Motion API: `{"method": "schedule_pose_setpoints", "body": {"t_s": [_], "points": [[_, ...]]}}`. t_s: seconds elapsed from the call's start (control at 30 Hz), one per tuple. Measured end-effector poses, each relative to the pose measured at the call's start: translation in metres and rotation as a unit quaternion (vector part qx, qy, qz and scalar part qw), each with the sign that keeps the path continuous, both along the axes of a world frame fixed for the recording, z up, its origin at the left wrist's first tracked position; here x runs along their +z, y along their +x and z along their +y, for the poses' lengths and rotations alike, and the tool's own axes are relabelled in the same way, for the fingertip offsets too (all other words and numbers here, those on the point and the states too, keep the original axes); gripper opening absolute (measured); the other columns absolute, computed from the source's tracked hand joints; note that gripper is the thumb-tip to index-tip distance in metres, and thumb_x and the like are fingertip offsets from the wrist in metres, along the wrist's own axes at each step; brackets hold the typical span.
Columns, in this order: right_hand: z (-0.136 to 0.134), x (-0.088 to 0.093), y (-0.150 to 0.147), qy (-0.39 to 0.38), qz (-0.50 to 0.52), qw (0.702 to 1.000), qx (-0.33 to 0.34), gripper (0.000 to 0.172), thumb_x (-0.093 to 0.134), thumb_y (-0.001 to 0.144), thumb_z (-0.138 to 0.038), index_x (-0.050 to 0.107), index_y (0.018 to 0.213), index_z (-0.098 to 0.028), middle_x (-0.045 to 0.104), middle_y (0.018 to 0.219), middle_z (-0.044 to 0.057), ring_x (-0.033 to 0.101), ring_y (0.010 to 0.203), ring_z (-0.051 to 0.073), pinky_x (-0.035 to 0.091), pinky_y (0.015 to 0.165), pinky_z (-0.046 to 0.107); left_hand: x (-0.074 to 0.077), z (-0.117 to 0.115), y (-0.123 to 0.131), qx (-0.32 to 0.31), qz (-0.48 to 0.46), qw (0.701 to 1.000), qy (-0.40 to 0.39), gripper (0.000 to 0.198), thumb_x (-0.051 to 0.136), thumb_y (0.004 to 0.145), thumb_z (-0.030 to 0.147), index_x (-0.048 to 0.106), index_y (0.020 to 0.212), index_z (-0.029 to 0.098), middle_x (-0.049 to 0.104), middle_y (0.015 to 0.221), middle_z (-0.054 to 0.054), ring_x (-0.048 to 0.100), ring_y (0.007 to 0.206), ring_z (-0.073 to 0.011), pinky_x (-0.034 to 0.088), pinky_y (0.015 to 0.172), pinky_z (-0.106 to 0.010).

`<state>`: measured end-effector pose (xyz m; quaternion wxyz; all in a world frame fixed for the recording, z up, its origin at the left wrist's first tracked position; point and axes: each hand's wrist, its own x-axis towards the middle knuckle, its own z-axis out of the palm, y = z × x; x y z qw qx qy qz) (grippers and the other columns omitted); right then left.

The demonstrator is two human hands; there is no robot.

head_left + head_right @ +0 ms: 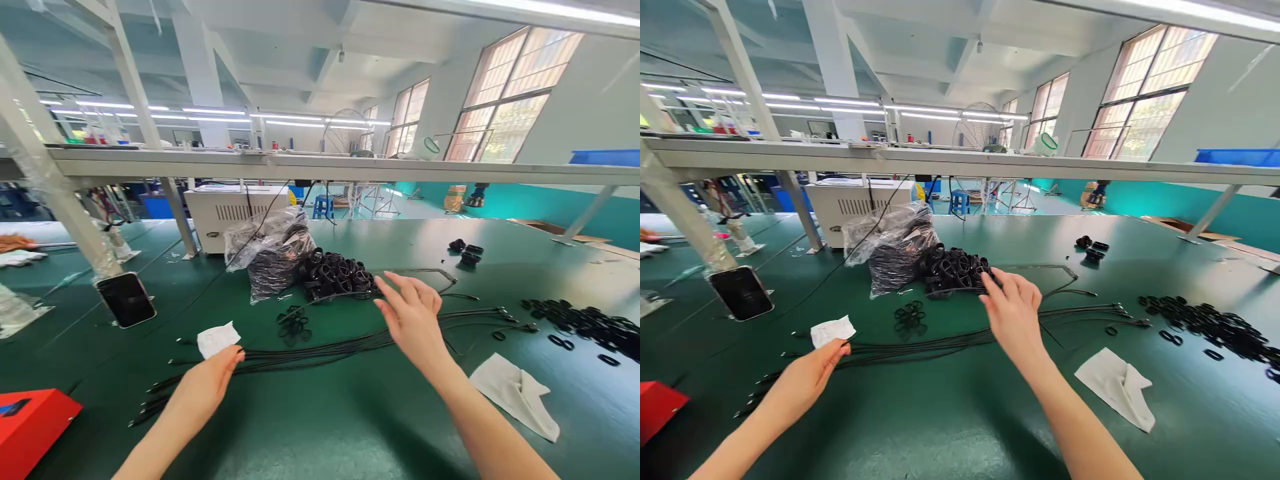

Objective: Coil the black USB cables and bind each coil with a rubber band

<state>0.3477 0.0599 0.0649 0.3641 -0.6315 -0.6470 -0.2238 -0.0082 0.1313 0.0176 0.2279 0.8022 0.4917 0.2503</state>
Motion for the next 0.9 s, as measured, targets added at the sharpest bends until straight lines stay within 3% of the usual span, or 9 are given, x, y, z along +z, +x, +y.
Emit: {"method": "schedule_pose_setpoints", "body": {"t_s": [0.07, 0.1, 0.2, 0.27, 0.33, 0.4, 0.47, 0.77, 0.9], "points": [[0.002, -0.001, -0.037, -0.001, -0.048, 0.992, 0.114, 0.035, 0.044, 0.097, -0.031, 0.057, 0.129, -0.03, 0.057, 0.132, 0.008, 0.044, 0.124, 0.029, 0.024, 0.106, 0.049, 0.007, -0.032, 0.015, -0.016, -0.05, 0.997, -0.065, 0.033, 0.035, 0.095, 0.045, 0.058, 0.083, 0.023, 0.056, 0.065, 0.002, 0.055, 0.057, -0.0153, 0.045, 0.056, -0.025], [0.002, -0.002, -0.057, -0.026, -0.072, 0.977, 0.198, 0.035, 0.045, 0.097, -0.033, 0.054, 0.131, -0.033, 0.057, 0.133, 0.006, 0.042, 0.126, 0.027, 0.02, 0.109, 0.048, 0.01, -0.048, 0.024, -0.033, -0.167, 0.968, -0.186, 0.034, 0.038, 0.094, 0.047, 0.057, 0.079, 0.022, 0.046, 0.056, 0.005, 0.044, 0.046, -0.0115, 0.039, 0.047, -0.022], [0.007, -0.004, -0.102, -0.129, -0.089, 0.907, 0.39, 0.029, 0.047, 0.097, -0.041, 0.06, 0.12, -0.031, 0.064, 0.116, 0.004, 0.048, 0.119, 0.023, 0.014, 0.112, 0.047, 0.017, -0.091, 0.048, -0.077, -0.417, 0.783, -0.455, 0.03, 0.047, 0.093, 0.042, 0.056, 0.075, 0.02, 0.036, 0.048, 0.01, 0.027, 0.036, -0.0052, 0.037, 0.043, -0.019], [0.015, -0.003, -0.115, -0.194, -0.066, 0.866, 0.456, 0.024, 0.049, 0.096, -0.042, 0.067, 0.1, -0.025, 0.064, 0.096, 0.003, 0.054, 0.102, 0.019, 0.023, 0.106, 0.042, 0.021, -0.107, 0.052, -0.074, -0.492, 0.708, -0.501, 0.029, 0.047, 0.094, 0.038, 0.061, 0.079, 0.017, 0.048, 0.051, 0.007, 0.039, 0.035, -0.0053, 0.046, 0.048, -0.022], [0.023, -0.001, -0.117, -0.247, -0.043, 0.838, 0.484, 0.027, 0.052, 0.095, -0.042, 0.067, 0.086, -0.022, 0.059, 0.083, 0.002, 0.053, 0.088, 0.017, 0.031, 0.096, 0.038, 0.024, -0.114, 0.049, -0.06, -0.516, 0.674, -0.526, 0.024, 0.048, 0.094, 0.031, 0.066, 0.096, 0.014, 0.068, 0.071, -0.004, 0.065, 0.058, -0.0133, 0.054, 0.068, -0.03], [0.027, 0.003, -0.117, -0.284, -0.027, 0.821, 0.495, 0.027, 0.055, 0.093, -0.041, 0.067, 0.081, -0.021, 0.056, 0.076, 0.0, 0.049, 0.082, 0.016, 0.032, 0.089, 0.037, 0.025, -0.114, 0.044, -0.063, -0.506, 0.657, -0.555, 0.025, 0.051, 0.091, 0.02, 0.064, 0.11, 0.01, 0.073, 0.101, -0.016, 0.071, 0.093, -0.0244, 0.052, 0.087, -0.038], [0.026, 0.008, -0.118, -0.313, -0.02, 0.806, 0.502, 0.027, 0.057, 0.092, -0.039, 0.068, 0.077, -0.02, 0.054, 0.069, -0.001, 0.047, 0.079, 0.016, 0.03, 0.088, 0.037, 0.025, -0.112, 0.04, -0.079, -0.488, 0.647, -0.58, 0.031, 0.052, 0.086, 0.011, 0.064, 0.115, 0.007, 0.068, 0.117, -0.021, 0.065, 0.109, -0.0299, 0.047, 0.096, -0.042], [0.028, 0.023, -0.132, -0.375, 0.001, 0.774, 0.511, 0.021, 0.064, 0.087, -0.033, 0.065, 0.071, -0.019, 0.053, 0.065, -0.003, 0.047, 0.074, 0.014, 0.032, 0.088, 0.035, 0.015, -0.106, 0.046, -0.115, -0.473, 0.632, -0.603, 0.038, 0.053, 0.08, 0.009, 0.064, 0.116, 0.009, 0.064, 0.127, -0.02, 0.058, 0.12, -0.0345, 0.041, 0.103, -0.048], [0.031, 0.026, -0.135, -0.423, 0.032, 0.765, 0.485, 0.028, 0.063, 0.085, -0.03, 0.059, 0.061, -0.017, 0.048, 0.055, -0.006, 0.044, 0.06, 0.01, 0.035, 0.082, 0.031, 0.012, -0.109, 0.05, -0.082, -0.48, 0.656, -0.576, 0.029, 0.058, 0.085, 0.016, 0.065, 0.113, 0.012, 0.065, 0.126, -0.02, 0.061, 0.117, -0.034, 0.041, 0.103, -0.049]]}}
